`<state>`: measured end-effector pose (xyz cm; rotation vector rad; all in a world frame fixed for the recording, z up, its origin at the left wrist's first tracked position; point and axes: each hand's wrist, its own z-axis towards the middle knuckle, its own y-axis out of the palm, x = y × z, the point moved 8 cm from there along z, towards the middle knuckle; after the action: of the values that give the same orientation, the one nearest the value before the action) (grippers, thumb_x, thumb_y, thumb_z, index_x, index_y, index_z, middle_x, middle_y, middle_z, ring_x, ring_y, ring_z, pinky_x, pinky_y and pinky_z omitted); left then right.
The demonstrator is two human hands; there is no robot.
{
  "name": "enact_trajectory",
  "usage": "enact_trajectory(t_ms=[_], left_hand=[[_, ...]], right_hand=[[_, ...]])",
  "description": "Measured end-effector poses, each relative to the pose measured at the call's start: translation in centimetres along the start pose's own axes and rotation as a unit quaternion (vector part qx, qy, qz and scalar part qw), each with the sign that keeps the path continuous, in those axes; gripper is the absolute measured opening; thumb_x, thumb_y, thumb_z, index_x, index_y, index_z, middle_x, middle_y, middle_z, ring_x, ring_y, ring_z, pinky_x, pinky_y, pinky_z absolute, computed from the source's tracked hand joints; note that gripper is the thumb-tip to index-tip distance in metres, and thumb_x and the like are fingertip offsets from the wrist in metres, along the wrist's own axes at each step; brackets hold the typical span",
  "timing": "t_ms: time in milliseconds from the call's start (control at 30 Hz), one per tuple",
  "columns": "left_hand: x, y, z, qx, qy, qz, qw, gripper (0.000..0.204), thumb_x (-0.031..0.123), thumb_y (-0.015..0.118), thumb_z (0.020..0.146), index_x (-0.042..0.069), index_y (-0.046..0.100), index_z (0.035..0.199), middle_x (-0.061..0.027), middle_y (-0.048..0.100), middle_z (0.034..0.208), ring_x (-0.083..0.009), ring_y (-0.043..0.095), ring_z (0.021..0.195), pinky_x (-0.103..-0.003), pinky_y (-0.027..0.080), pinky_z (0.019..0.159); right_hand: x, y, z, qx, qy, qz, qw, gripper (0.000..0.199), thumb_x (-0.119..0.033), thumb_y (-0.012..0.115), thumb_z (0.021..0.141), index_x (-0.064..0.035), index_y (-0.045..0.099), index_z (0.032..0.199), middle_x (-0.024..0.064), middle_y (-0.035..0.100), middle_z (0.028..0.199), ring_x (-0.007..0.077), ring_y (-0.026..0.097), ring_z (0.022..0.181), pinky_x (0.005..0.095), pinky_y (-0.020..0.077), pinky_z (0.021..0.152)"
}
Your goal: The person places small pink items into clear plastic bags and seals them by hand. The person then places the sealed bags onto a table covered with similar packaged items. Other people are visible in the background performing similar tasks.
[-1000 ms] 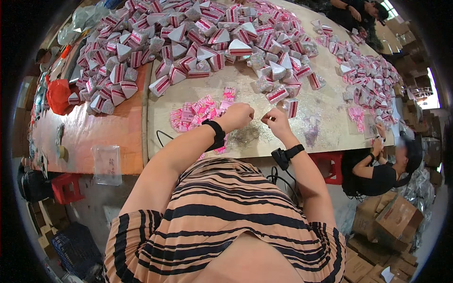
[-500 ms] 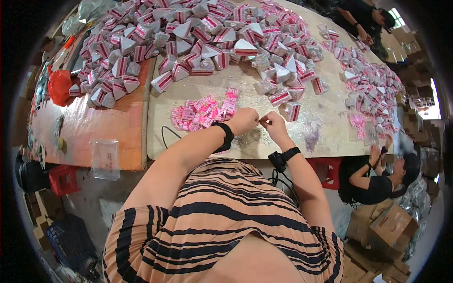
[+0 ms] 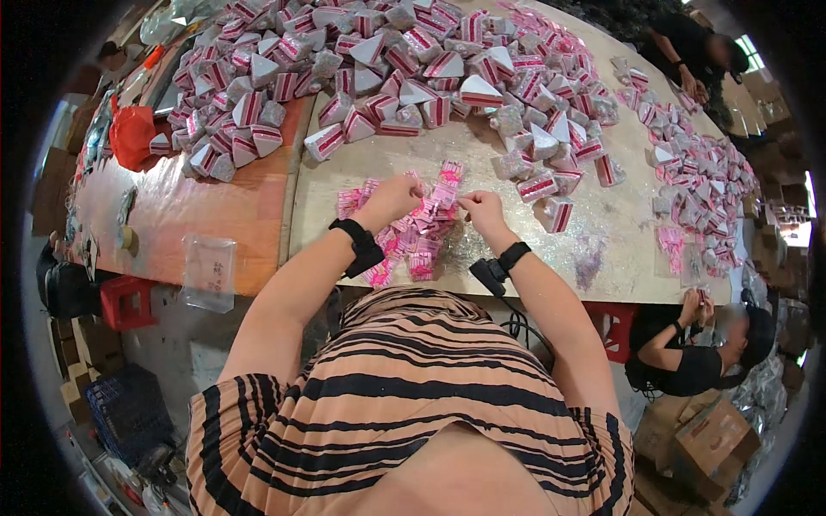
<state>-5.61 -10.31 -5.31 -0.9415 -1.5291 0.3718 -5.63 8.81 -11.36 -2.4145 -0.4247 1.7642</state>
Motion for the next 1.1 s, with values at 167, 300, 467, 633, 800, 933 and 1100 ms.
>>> enact_trajectory(t_ms=[167,300,467,633,800,933,1100], left_hand=[[-2.0,-0.4,-1.2,-0.013,-0.002,-0.038,0.999,0.02,0.013,0.064,0.068,0.001,0.067,0.084,-0.0168,0.065,0.081,-0.0301,0.063,0.077,-0.038,0.049,0.071],[-2.7,0.4,-1.5,0.018,0.009,-0.02,1.0,0.02,0.01,0.061,0.067,0.001,0.067,0.084,-0.0174,0.065,0.081,-0.0314,0.063,0.079,-0.039,0.049,0.074],[-2.9,0.4,-1.8,0.018,-0.003,-0.011,1.0,0.021,0.011,0.06,0.068,0.002,0.067,0.085,-0.0179,0.065,0.085,-0.032,0.062,0.082,-0.04,0.048,0.076],[-2.4,-0.2,-2.0,0.059,0.029,0.007,0.998,0.022,0.017,0.063,0.071,0.001,0.065,0.086,-0.017,0.063,0.077,-0.0298,0.062,0.074,-0.038,0.048,0.068],[-0.1,-2.7,-1.8,0.065,0.027,-0.016,0.997,0.019,0.015,0.062,0.073,0.001,0.066,0.085,-0.0172,0.064,0.079,-0.0304,0.062,0.074,-0.039,0.048,0.068],[2.2,-4.5,-1.5,0.051,0.045,-0.061,0.996,0.016,0.013,0.063,0.073,0.0,0.066,0.082,-0.0175,0.064,0.079,-0.0304,0.062,0.073,-0.038,0.047,0.066],[5.1,-6.2,-1.7,0.098,0.119,-0.034,0.987,0.016,0.014,0.063,0.072,0.0,0.066,0.08,-0.0163,0.063,0.071,-0.0297,0.061,0.067,-0.037,0.047,0.063]], right_hand=[[0.7,2.0,1.2,0.033,-0.031,-0.148,0.988,0.014,-0.013,0.067,0.073,0.0009,0.067,0.072,0.0086,0.06,0.058,0.0144,0.055,0.048,0.0298,0.0422,0.047],[-0.4,2.9,0.7,0.036,-0.043,-0.195,0.979,0.019,-0.019,0.066,0.07,0.0,0.067,0.073,0.0165,0.062,0.063,0.0254,0.061,0.056,0.0358,0.0458,0.055],[-0.5,1.8,1.1,0.055,0.006,-0.207,0.977,0.02,-0.021,0.067,0.071,-0.0009,0.068,0.072,0.0147,0.063,0.061,0.0229,0.061,0.056,0.0351,0.046,0.054],[-2.2,5.0,0.8,-0.002,-0.096,-0.298,0.95,0.017,-0.016,0.066,0.074,0.0008,0.067,0.073,0.0137,0.062,0.062,0.02,0.06,0.057,0.032,0.045,0.053],[-2.9,5.8,0.0,-0.116,0.07,0.026,0.99,0.01,-0.009,0.06,0.082,-0.001,0.065,0.08,0.0018,0.058,0.062,0.01,0.049,0.049,0.0249,0.0367,0.044],[-5.8,4.5,-1.3,-0.152,0.1,0.09,0.979,0.01,-0.013,0.061,0.083,-0.0043,0.061,0.079,-0.0007,0.053,0.06,0.0074,0.047,0.048,0.0228,0.0355,0.043],[-8.0,3.4,-2.0,-0.159,0.084,0.1,0.979,0.011,-0.014,0.061,0.084,-0.0056,0.06,0.077,-0.0019,0.052,0.061,0.0075,0.047,0.049,0.0227,0.0365,0.044]])
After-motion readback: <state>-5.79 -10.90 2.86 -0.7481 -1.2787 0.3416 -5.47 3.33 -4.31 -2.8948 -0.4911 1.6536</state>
